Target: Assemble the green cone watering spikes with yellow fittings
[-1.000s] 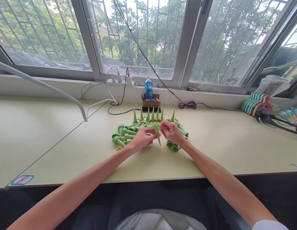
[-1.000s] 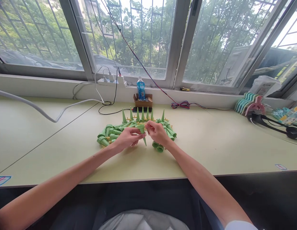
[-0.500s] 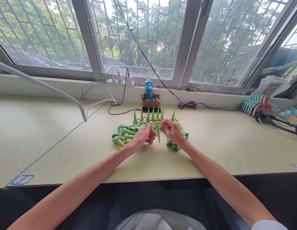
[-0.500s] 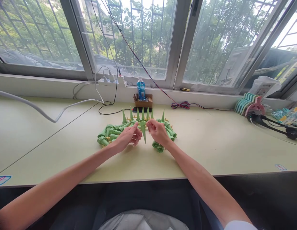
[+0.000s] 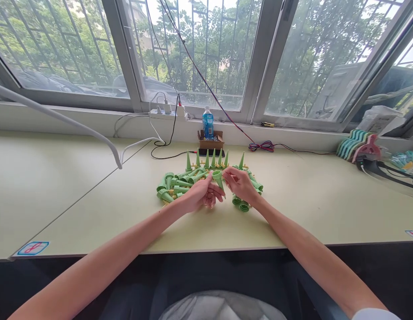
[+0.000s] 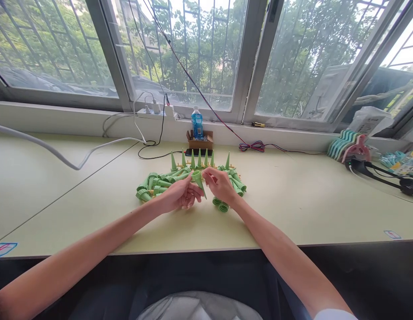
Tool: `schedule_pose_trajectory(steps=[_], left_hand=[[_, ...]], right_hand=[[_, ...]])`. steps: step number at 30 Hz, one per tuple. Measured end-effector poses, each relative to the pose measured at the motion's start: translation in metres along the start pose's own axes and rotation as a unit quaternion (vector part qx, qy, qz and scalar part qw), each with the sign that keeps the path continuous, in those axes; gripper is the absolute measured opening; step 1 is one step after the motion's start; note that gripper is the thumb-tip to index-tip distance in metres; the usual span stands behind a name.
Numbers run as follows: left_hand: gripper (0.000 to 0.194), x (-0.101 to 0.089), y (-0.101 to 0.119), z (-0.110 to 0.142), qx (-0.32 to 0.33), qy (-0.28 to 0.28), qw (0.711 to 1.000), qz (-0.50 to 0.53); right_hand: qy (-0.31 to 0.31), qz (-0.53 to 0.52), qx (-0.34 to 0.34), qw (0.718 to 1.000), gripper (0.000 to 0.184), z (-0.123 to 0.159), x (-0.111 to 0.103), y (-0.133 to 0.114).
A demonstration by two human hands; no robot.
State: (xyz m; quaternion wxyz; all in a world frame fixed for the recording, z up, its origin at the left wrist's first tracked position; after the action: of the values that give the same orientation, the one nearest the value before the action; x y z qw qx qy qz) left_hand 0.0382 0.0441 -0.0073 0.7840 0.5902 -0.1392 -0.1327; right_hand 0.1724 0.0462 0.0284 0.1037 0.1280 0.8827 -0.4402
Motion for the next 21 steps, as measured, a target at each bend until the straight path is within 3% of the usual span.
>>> schedule_pose_trajectory(steps=[10, 21], left_hand=[[0.068, 0.002, 0.003, 0.005, 0.005, -0.015, 1.000, 0.012], [0.058, -0.001, 0.011, 0.003, 0.100, -0.005, 0.994, -0.036]], right_hand=[[0.002, 0.000, -0.002, 1.000, 0.032, -0.001, 0.000, 0.000], [0.005, 0.027, -0.007, 1.000, 0.029, -0.001, -0.001, 0.003]])
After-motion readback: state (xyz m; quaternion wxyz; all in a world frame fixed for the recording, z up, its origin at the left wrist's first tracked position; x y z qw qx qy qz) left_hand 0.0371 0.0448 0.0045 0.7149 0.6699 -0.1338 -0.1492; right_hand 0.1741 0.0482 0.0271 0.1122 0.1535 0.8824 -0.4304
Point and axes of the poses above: each hand's wrist, its own z-axis away from the middle knuckle, its own x-axis out of the palm, y = z × x, the point moved 6 cm from there along -z, towards the middle knuckle, and after that the axes turned 11 degrees about y, right-handed, at the moved point
